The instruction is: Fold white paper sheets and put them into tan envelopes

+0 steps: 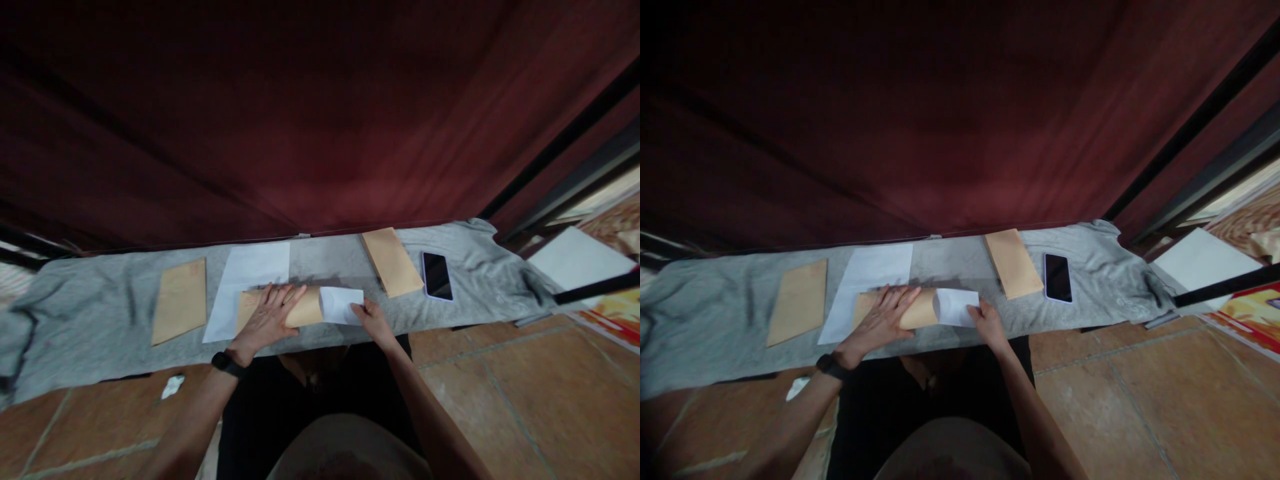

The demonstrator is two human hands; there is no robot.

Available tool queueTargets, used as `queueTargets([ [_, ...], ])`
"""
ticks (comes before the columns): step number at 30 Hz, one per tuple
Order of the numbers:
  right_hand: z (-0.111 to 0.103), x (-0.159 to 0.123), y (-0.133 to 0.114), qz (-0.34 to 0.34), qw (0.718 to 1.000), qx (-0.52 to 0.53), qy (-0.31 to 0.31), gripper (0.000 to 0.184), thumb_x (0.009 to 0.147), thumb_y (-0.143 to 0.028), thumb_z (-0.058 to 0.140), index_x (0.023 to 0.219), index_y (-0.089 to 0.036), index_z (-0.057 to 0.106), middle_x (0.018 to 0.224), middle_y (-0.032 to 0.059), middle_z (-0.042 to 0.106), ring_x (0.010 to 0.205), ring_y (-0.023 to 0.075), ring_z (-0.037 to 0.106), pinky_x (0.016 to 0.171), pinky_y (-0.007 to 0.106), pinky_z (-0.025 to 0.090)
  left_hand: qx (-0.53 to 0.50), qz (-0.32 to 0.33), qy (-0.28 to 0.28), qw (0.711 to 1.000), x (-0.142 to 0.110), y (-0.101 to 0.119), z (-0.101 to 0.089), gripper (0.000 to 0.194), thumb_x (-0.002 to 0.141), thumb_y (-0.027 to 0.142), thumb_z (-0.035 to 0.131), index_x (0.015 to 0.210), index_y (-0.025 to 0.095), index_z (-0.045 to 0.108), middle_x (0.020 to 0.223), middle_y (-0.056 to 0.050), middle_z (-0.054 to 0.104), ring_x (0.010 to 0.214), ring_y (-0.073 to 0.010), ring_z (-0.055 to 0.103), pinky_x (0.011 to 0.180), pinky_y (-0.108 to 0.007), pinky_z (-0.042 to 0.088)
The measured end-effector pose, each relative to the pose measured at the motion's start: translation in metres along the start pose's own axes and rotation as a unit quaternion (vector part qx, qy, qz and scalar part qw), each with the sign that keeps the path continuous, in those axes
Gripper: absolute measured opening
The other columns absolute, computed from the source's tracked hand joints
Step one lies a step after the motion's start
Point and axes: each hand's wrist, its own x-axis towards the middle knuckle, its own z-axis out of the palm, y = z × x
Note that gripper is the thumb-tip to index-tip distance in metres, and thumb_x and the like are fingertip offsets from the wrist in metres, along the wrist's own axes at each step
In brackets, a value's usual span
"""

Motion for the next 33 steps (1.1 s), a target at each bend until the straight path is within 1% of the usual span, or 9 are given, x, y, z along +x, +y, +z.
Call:
queueTargets([
  [5,0.017,-0.003,0.003,0.022,0.999,0.017,0.022,0.041,0.083,-0.055,0.057,0.091,-0.017,0.073,0.083,0.0064,0.074,0.078,0.0227,0.066,0.072,0.032,0.052,-0.015,0.019,-0.009,1.000,0.016,0.017,0.001,0.110,0.073,0.052,0.079,0.159,0.024,0.014,0.149,-0.016,0.044,0.141,-0.0339,0.037,0.121,-0.057,0.013],
  [9,0.027,0.000,-0.001,0.017,0.999,0.041,0.015,0.036,0.085,-0.050,0.056,0.093,-0.020,0.074,0.092,0.0057,0.075,0.087,0.0222,0.068,0.080,0.032,0.053,-0.026,0.043,-0.009,0.999,0.030,0.028,0.000,0.115,0.071,0.054,0.080,0.159,0.026,0.012,0.149,-0.015,0.044,0.141,-0.0338,0.037,0.121,-0.057,0.014],
  [12,0.026,0.000,-0.004,-0.003,0.998,0.057,0.012,0.034,0.086,-0.046,0.055,0.097,-0.020,0.074,0.101,0.0067,0.074,0.093,0.0222,0.068,0.084,0.032,0.054,-0.033,0.041,0.000,0.999,0.035,0.028,0.000,0.114,0.073,0.054,0.079,0.160,0.026,0.010,0.148,-0.015,0.044,0.142,-0.0335,0.037,0.121,-0.057,0.015],
  [15,0.020,-0.002,-0.005,-0.022,0.999,0.024,0.030,0.031,0.087,-0.042,0.055,0.095,-0.021,0.075,0.107,0.0079,0.072,0.096,0.0219,0.067,0.087,0.032,0.053,-0.035,0.028,0.005,0.999,0.033,0.025,0.002,0.116,0.072,0.054,0.079,0.160,0.024,0.009,0.148,-0.016,0.044,0.142,-0.0335,0.036,0.121,-0.056,0.015],
  [20,0.017,-0.005,-0.006,-0.030,0.999,-0.040,0.009,0.026,0.086,-0.039,0.053,0.079,-0.023,0.073,0.108,0.0065,0.071,0.099,0.0207,0.065,0.092,0.032,0.049,-0.018,0.046,-0.001,0.999,0.034,0.031,0.001,0.113,0.074,0.051,0.080,0.159,0.026,0.011,0.151,-0.015,0.043,0.144,-0.0335,0.035,0.121,-0.056,0.012],
  [23,0.018,-0.004,-0.004,-0.008,1.000,-0.026,0.002,0.027,0.082,-0.040,0.054,0.066,-0.022,0.067,0.096,0.0062,0.072,0.088,0.0195,0.064,0.086,0.030,0.049,0.002,0.062,-0.009,0.998,0.040,0.041,-0.005,0.112,0.073,0.051,0.080,0.159,0.028,0.013,0.154,-0.015,0.041,0.145,-0.0347,0.033,0.121,-0.058,0.010],
  [26,0.014,-0.001,0.000,0.008,1.000,-0.008,-0.010,0.029,0.079,-0.043,0.052,0.066,-0.021,0.065,0.078,0.0044,0.068,0.075,0.0185,0.062,0.074,0.029,0.049,0.028,0.078,-0.015,0.996,0.046,0.049,-0.012,0.112,0.072,0.051,0.081,0.159,0.030,0.013,0.158,-0.014,0.036,0.147,-0.0357,0.029,0.121,-0.060,0.008],
  [29,0.009,0.001,0.002,0.022,0.999,0.015,-0.026,0.031,0.077,-0.047,0.052,0.069,-0.020,0.065,0.069,0.0031,0.066,0.068,0.0181,0.060,0.066,0.028,0.047,0.044,0.091,-0.008,0.995,0.051,0.054,-0.018,0.107,0.076,0.042,0.080,0.159,0.032,0.013,0.160,-0.011,0.034,0.148,-0.0344,0.026,0.121,-0.061,0.006],
  [33,0.005,0.000,0.000,0.034,0.998,0.040,-0.030,0.035,0.076,-0.051,0.053,0.066,-0.019,0.064,0.065,0.0030,0.065,0.065,0.0177,0.059,0.065,0.028,0.046,0.048,0.097,0.011,0.994,0.055,0.055,-0.020,0.100,0.080,0.030,0.076,0.159,0.032,0.015,0.160,-0.010,0.034,0.149,-0.0325,0.027,0.122,-0.060,0.006],
])
